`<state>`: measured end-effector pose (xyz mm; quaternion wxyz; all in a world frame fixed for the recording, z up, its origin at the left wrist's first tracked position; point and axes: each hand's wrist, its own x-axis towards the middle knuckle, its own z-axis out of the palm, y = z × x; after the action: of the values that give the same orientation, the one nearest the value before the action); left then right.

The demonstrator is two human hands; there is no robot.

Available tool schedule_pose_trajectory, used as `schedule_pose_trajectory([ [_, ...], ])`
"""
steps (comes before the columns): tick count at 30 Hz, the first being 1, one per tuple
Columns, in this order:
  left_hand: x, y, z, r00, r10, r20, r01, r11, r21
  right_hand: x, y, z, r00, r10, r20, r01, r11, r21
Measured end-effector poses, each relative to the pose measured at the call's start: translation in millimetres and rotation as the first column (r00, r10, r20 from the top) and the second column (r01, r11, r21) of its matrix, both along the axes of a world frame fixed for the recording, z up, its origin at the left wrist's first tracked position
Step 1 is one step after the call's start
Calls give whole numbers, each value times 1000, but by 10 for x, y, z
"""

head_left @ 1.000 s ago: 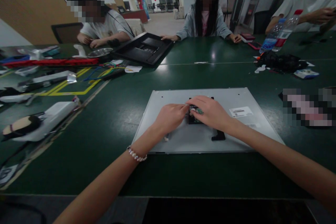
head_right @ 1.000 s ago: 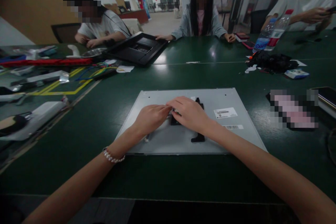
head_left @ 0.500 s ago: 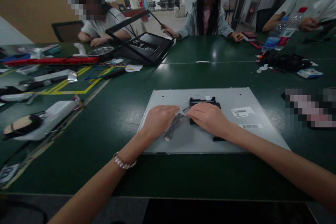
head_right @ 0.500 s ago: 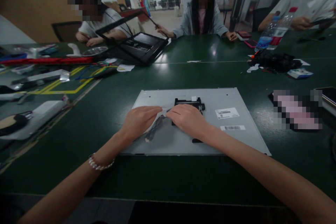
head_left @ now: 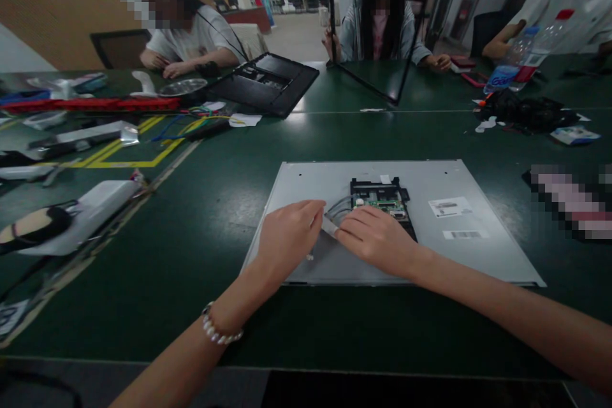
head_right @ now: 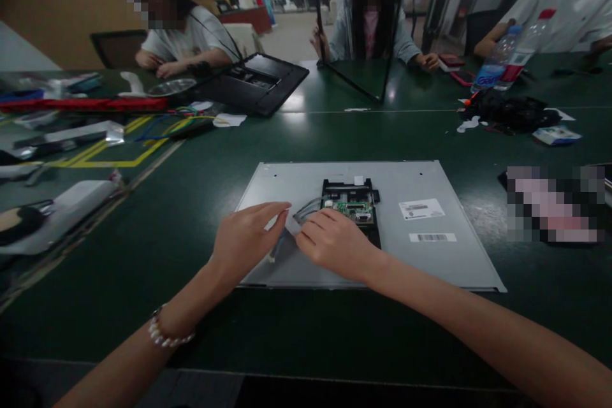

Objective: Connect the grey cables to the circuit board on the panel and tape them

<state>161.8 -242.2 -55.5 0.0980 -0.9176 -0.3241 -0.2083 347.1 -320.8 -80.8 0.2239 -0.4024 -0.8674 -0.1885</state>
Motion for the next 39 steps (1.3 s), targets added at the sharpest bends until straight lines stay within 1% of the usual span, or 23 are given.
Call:
schedule_pose_trajectory([
  [2, 18, -57, 3, 998, 25, -50, -25, 1000, 13, -23, -15, 10, 999, -29, 43, 28, 999, 15],
  [6, 65, -121, -9, 986, 60, -156, -70, 996, -61, -52, -31, 23, 994, -58, 89, 53, 997, 57],
  [9, 95, -140, -22, 982, 45, -185, -58, 996, -65, -66, -40, 22, 994, -62, 95, 55, 996, 76],
  [12, 95, -138, -19, 988, 12, -156, -16, 1000, -21, -71, -55, 21, 992, -73, 100, 61, 992, 113],
  [15, 70, -117, -2, 997, 4, -83, 0, 999, 45, -64, -72, 37, 991, -78, 106, 62, 988, 145],
  [18, 43, -90, 14, 1000, -1, -25, 4, 994, 113, -49, -95, 85, 991, -89, 98, 73, 985, 159],
  [21, 25, -69, 33, 1000, -9, 5, 8, 989, 150, -34, -135, 160, 994, -91, 54, 81, 982, 171],
  [23, 10, -49, 55, 1000, -8, 30, 3, 986, 164, -23, -165, 208, 997, -77, 4, 75, 986, 150],
  [26, -26, 0, 94, 997, -1, 75, -14, 982, 191, 0, -190, 242, 996, -58, -68, 63, 995, 73],
  [28, -49, 41, 110, 995, 13, 95, -31, 979, 200, 17, -184, 237, 996, -62, -62, 65, 997, 49],
  [33, -57, 110, 84, 995, 30, 95, -44, 989, 145, 30, -132, 172, 996, -72, 57, 65, 991, 118],
  [39, -4, 63, 7, 997, -80, 23, 79, 996, 31, -38, -99, 30, 994, -74, 80, 68, 995, 78],
])
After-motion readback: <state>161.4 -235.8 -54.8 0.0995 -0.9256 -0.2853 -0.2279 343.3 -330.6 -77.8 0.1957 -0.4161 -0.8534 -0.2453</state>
